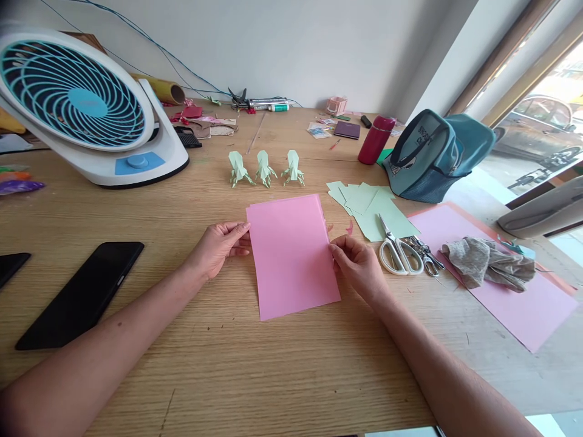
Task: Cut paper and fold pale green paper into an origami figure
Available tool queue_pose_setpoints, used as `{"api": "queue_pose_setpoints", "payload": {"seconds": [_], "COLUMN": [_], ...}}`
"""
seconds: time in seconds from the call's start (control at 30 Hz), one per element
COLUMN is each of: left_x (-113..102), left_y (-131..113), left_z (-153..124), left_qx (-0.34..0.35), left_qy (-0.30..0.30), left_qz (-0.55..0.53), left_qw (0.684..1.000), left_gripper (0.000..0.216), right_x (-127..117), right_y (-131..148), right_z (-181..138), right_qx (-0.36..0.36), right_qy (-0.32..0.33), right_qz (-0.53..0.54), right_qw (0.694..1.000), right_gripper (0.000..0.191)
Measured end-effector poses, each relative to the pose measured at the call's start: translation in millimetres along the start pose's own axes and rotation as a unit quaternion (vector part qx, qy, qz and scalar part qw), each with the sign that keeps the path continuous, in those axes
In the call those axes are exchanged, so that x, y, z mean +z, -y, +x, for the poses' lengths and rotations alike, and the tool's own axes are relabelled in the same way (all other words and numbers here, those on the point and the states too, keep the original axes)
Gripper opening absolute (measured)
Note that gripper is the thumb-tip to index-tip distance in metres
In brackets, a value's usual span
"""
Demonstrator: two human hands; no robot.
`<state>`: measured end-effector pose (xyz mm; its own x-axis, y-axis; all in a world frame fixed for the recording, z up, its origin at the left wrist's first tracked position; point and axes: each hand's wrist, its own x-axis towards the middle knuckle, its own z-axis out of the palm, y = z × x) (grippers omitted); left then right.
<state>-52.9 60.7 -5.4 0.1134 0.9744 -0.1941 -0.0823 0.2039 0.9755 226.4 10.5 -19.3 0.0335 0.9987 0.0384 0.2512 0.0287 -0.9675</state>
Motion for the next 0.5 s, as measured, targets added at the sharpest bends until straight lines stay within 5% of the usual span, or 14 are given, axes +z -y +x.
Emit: {"api": "queue_pose_setpoints", "payload": {"seconds": [0.3,0.5], "left_x": [-0.2,-4.5], "left_y": [1.0,2.8], "left_z": [0.4,4.8], "left_qx": [0.039,0.035], "left_qy": [-0.017,-0.034], "left_qz": [0.007,-0.001], "left_qw": [0.999,0.999], "left_gripper": [0.041,0.042], "right_x": [-2.9,-47.8], "right_y": [0.3,-7.9], "right_z": [-0.4,20.9], "right_qx": [-0.038,-0.042], "right_qy": [-0.013,-0.159], "right_qz": [-0.054,-0.192], "right_qw": [0.998,0.968], "right_gripper": [0.024,0.020]}}
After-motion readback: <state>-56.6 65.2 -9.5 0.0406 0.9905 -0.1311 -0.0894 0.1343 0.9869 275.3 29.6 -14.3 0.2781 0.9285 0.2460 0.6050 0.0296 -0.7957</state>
